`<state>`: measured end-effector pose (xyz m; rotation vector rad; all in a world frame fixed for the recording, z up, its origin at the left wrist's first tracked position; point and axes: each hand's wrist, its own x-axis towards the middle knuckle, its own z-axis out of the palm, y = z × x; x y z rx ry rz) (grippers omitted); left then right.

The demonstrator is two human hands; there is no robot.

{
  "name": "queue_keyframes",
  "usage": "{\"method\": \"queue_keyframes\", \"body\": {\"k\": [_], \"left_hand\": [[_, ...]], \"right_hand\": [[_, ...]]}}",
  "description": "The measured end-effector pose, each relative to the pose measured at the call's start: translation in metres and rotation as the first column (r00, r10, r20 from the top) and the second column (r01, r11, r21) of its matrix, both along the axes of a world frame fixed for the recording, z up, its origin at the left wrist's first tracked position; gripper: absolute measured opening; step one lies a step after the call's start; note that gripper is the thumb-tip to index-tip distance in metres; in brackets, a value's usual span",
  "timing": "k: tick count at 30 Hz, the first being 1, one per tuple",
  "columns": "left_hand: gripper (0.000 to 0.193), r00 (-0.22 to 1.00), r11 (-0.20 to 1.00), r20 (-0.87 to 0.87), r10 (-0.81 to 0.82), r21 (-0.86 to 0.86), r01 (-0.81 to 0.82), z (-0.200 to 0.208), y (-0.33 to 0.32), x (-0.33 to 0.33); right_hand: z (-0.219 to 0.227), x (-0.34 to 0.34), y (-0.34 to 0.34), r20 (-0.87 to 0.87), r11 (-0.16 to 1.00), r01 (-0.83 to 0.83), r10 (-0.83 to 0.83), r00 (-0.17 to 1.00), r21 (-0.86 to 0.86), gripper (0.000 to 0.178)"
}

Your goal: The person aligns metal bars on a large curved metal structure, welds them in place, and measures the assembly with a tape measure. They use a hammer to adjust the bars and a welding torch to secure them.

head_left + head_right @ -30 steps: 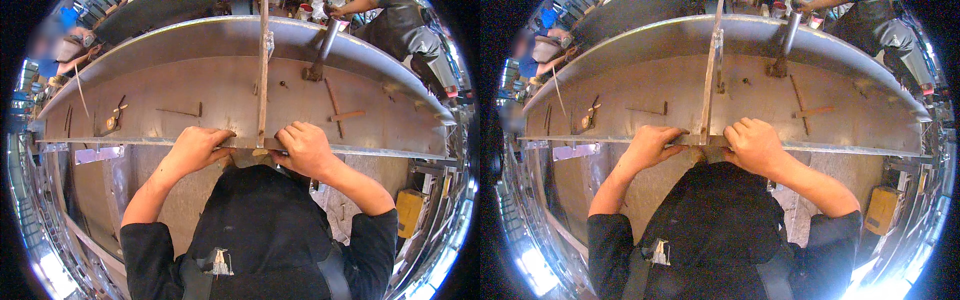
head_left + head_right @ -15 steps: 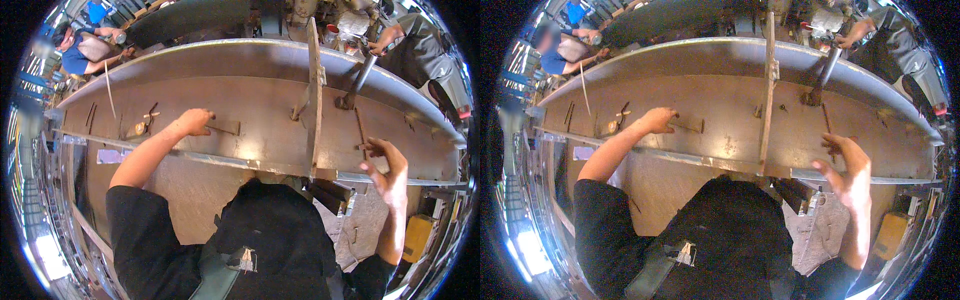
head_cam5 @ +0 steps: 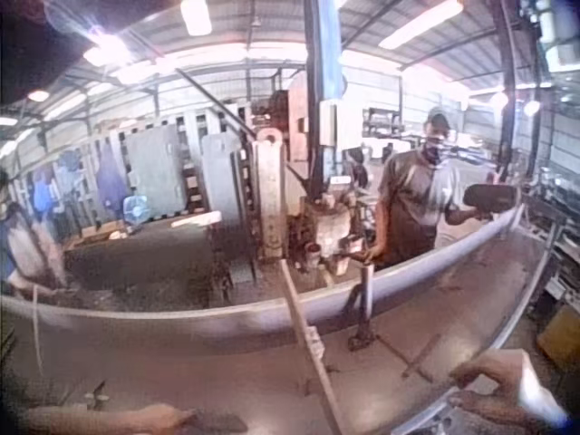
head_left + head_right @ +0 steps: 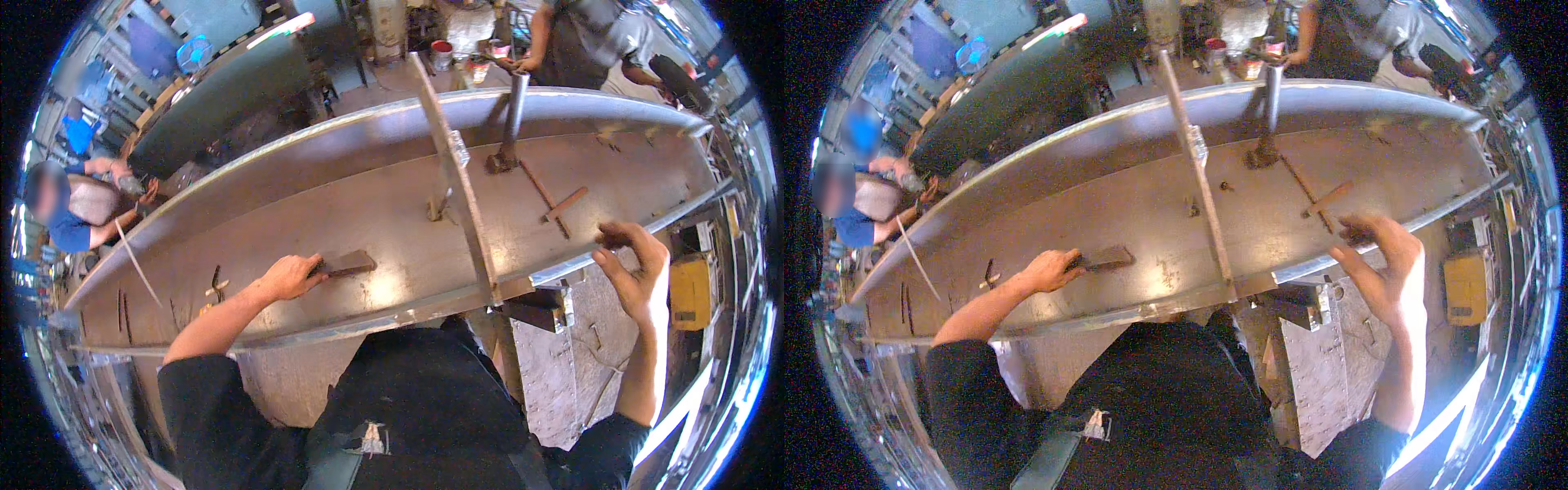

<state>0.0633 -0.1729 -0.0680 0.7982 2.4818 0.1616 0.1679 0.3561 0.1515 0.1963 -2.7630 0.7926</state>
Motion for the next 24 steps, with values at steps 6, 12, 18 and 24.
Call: {"method": "queue_keyframes", "body": {"k": [6, 12, 18, 24], "left_hand": [[0.039, 0.895, 0.897, 0.311, 0.319, 0.206, -0.391, 0.091, 0.031, 0.010], [0.037, 0.914, 0.794, 0.305, 0.268, 0.466, -0.389, 0.239, 0.100, 0.010], [0.038, 0.956, 0.758, 0.290, 0.039, 0.615, -0.218, 0.311, 0.198, -0.051], [0.037, 0.933, 0.729, -0.218, 0.285, 0.682, -0.064, 0.238, 0.192, -0.155]], "right_hand": [[0.016, -0.055, -0.013, -0.127, 0.944, -0.316, 0.327, 0.936, 0.095, 0.042], [0.044, -0.109, -0.061, -0.313, 0.694, -0.554, 0.711, 0.630, 0.461, 0.069], [0.073, -0.154, -0.046, -0.270, 0.632, -0.485, 0.736, 0.621, 0.605, 0.044], [0.071, -0.214, 0.005, -0.217, 0.639, -0.339, 0.630, 0.746, 0.690, 0.035]]}}
